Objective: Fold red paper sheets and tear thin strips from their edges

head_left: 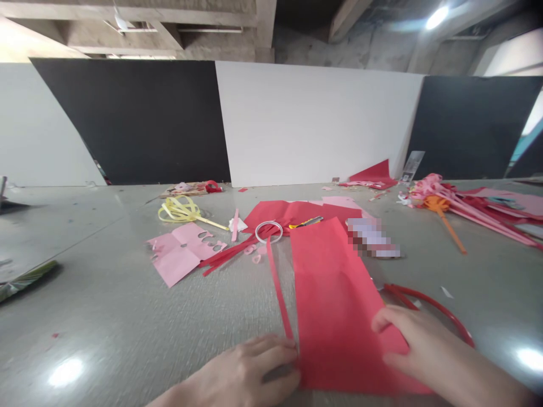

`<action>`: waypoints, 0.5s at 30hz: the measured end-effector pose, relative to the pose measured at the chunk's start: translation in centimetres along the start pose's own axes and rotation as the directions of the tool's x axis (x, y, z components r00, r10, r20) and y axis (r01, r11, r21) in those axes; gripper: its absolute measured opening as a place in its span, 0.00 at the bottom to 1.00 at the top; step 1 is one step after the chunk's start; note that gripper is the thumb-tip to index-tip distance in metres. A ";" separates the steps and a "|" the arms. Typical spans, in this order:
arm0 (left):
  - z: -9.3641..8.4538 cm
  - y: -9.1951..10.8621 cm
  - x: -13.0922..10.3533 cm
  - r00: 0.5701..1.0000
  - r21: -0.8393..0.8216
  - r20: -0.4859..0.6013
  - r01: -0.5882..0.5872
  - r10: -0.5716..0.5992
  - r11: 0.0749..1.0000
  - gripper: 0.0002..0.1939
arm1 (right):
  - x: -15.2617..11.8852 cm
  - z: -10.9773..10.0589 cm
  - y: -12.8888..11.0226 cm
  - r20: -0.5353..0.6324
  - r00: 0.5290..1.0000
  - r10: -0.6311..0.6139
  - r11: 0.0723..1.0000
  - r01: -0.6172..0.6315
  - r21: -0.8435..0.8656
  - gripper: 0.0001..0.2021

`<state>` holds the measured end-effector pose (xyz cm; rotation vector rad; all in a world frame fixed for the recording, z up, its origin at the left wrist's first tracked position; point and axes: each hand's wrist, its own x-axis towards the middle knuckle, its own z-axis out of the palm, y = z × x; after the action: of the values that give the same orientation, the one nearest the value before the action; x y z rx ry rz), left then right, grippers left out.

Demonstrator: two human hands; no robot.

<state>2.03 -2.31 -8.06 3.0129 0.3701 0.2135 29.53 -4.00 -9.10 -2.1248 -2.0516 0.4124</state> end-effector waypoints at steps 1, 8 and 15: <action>0.0 0.0 0.0 1.000 -0.001 -0.010 -0.003 0.003 1.000 0.13 | 0.0 0.0 0.0 -0.002 1.000 -0.002 1.000 0.002 0.001 0.13; -0.1 0.1 0.3 0.999 -0.050 0.020 -0.034 0.035 0.998 0.15 | 0.0 0.4 0.6 0.000 1.000 -0.021 0.999 0.021 0.050 0.12; 0.1 0.1 0.2 0.999 -0.064 -0.006 -0.037 0.037 0.997 0.15 | -0.2 0.3 0.6 0.006 1.000 -0.031 0.996 0.030 0.082 0.12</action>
<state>2.27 -2.36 -8.09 2.9588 0.3018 0.2304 30.05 -4.22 -9.54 -2.0453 -2.0311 0.4918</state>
